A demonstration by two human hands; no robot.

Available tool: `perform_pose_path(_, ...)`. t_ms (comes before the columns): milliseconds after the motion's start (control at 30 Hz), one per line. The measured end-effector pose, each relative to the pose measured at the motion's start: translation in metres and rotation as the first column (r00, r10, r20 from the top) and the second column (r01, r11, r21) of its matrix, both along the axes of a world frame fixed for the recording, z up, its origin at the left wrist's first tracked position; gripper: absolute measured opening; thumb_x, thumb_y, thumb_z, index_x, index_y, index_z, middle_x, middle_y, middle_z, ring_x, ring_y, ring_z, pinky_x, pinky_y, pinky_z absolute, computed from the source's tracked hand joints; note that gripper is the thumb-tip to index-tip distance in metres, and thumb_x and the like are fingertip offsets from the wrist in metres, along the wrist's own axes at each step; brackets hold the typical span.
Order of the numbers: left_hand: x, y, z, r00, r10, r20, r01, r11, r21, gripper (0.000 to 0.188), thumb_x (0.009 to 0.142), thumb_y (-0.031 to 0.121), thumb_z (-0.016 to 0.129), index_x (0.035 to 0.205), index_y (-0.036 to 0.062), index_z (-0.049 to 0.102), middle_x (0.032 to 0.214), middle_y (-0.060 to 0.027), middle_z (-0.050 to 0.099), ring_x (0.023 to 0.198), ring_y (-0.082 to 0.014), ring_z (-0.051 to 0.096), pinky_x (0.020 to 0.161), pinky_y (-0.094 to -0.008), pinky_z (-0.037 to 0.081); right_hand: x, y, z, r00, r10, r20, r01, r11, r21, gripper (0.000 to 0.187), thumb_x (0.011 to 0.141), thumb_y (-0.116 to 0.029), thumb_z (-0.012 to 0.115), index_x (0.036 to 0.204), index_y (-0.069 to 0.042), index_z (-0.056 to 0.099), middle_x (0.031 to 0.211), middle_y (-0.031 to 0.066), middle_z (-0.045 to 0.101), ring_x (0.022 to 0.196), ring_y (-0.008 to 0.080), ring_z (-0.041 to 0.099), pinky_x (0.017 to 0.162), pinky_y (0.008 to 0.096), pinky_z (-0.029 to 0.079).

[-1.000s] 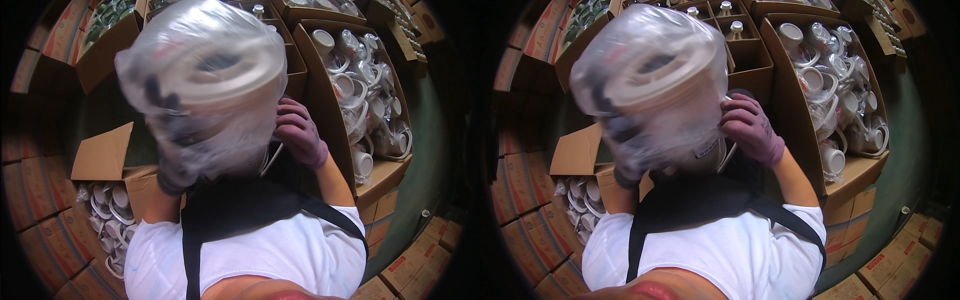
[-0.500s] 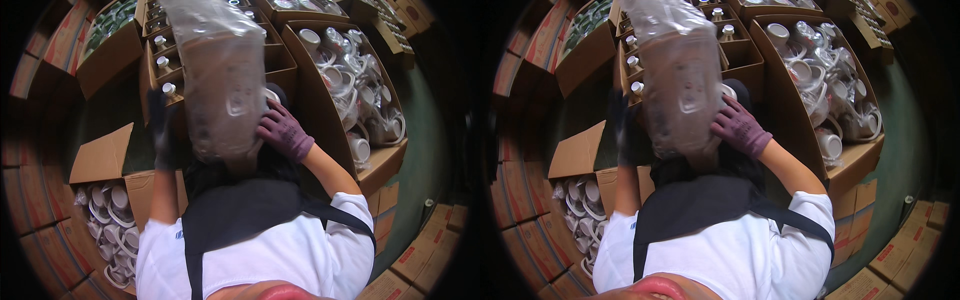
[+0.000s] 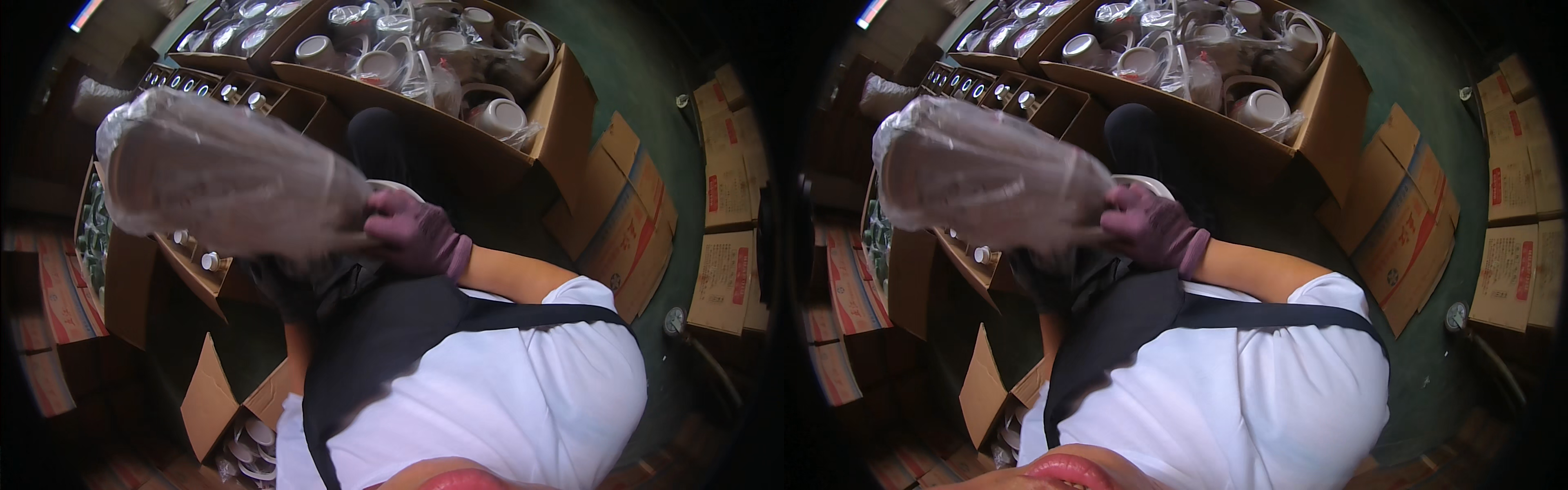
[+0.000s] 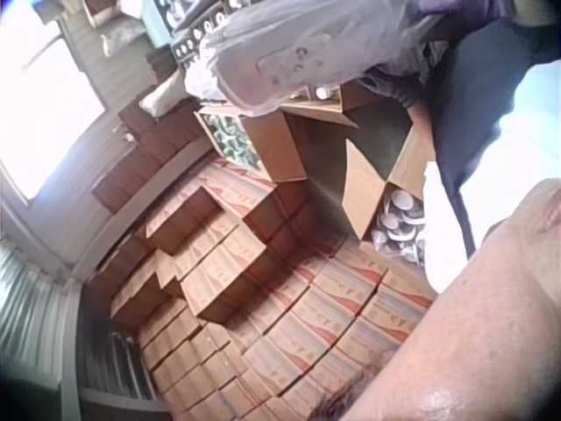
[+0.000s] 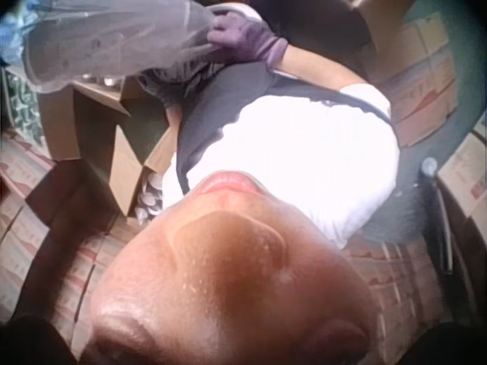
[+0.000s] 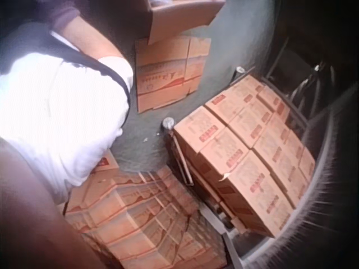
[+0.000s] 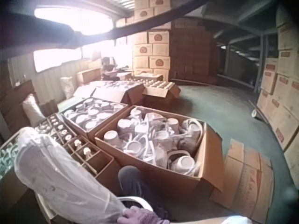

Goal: The person assembles vacuum flasks by inserting the glass inner liners into the plastic outer shells, screwing on the base caps, and placing the finished flasks into protective plastic bags.

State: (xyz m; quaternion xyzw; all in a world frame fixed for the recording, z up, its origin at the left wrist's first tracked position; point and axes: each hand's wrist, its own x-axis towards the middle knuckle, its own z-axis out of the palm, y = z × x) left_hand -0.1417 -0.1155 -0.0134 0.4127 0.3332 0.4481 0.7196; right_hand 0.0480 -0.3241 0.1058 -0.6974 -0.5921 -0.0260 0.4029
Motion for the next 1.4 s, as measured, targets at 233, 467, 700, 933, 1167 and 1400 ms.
perform_pose_path(233, 0.194, 0.015, 0.088, 0.852, -0.447, -0.273, 0.517, 0.634, 0.575, 0.042, 0.092, 0.028, 0.055, 0.125, 0.002, 0.051, 0.125, -0.0143, 0.056, 0.111, -0.0305, 0.056, 0.093, -0.0416, 0.047, 0.057, -0.04, 0.069, 0.975, -0.2, 0.1, 0.198, 0.98, 0.037, 0.024, 0.074, -0.015, 0.073, 0.09, -0.001, 0.064, 0.142, 0.024, 0.04, 0.13, 0.0419, 0.04, 0.103, 0.0462, 0.038)
perform_pose_path(467, 0.312, 0.0, 0.105, 0.807, -0.131, -0.576, 0.591, 0.193, 0.784, 0.039, 0.079, 0.031, 0.068, 0.107, 0.005, 0.063, 0.101, -0.0162, 0.066, 0.094, -0.0356, 0.061, 0.084, -0.0411, 0.05, 0.188, -0.108, 0.076, 0.843, 0.097, -0.53, 0.257, 0.791, 0.554, 0.031, 0.095, -0.032, 0.054, 0.108, -0.005, 0.063, 0.121, 0.013, 0.06, 0.11, 0.0216, 0.059, 0.091, 0.0343, 0.045)
perform_pose_path(700, 0.298, 0.012, 0.112, 0.782, -0.382, -0.492, 0.623, 0.485, 0.614, 0.036, 0.081, 0.03, 0.066, 0.106, 0.0053, 0.063, 0.1, -0.0151, 0.066, 0.093, -0.0336, 0.062, 0.083, -0.0401, 0.05, 0.42, -0.079, -0.128, 0.612, -0.618, -0.494, 0.406, 0.781, -0.474, 0.065, 0.078, -0.042, 0.071, 0.128, -0.004, 0.053, 0.129, 0.0174, 0.057, 0.121, 0.0275, 0.053, 0.099, 0.0372, 0.042)
perform_pose_path(933, 0.243, 0.035, 0.105, 0.819, -0.336, -0.466, 0.556, 0.666, 0.497, 0.033, 0.082, 0.03, 0.064, 0.105, 0.0056, 0.063, 0.098, -0.0139, 0.066, 0.092, -0.0315, 0.062, 0.082, -0.0391, 0.05, 0.428, -0.027, -0.164, 0.82, -0.567, 0.081, 0.308, 0.317, -0.897, 0.074, 0.071, -0.045, 0.067, 0.135, -0.013, 0.047, 0.139, 0.0189, 0.048, 0.126, 0.0355, 0.048, 0.105, 0.0428, 0.04)
perform_pose_path(1167, 0.282, 0.013, 0.106, 0.803, -0.408, -0.434, 0.594, 0.608, 0.528, 0.031, 0.084, 0.029, 0.062, 0.105, 0.006, 0.064, 0.097, -0.0128, 0.066, 0.09, -0.0295, 0.062, 0.081, -0.0382, 0.05, 0.331, -0.098, -0.067, 0.873, -0.316, -0.371, 0.01, 0.773, -0.634, 0.043, 0.089, -0.048, 0.058, 0.1, -0.007, 0.067, 0.088, 0.0137, 0.066, 0.081, 0.023, 0.064, 0.077, 0.0354, 0.049)
perform_pose_path(1400, 0.337, -0.032, 0.101, 0.744, -0.452, -0.493, 0.666, 0.431, 0.609, 0.028, 0.086, 0.028, 0.06, 0.104, 0.0063, 0.064, 0.096, -0.0117, 0.066, 0.089, -0.0275, 0.062, 0.079, -0.0372, 0.05, 0.252, -0.129, -0.094, 0.482, -0.331, -0.811, 0.263, 0.938, -0.227, 0.038, 0.086, -0.032, 0.067, 0.115, -0.008, 0.061, 0.107, 0.0141, 0.064, 0.105, 0.0326, 0.06, 0.092, 0.0395, 0.047)
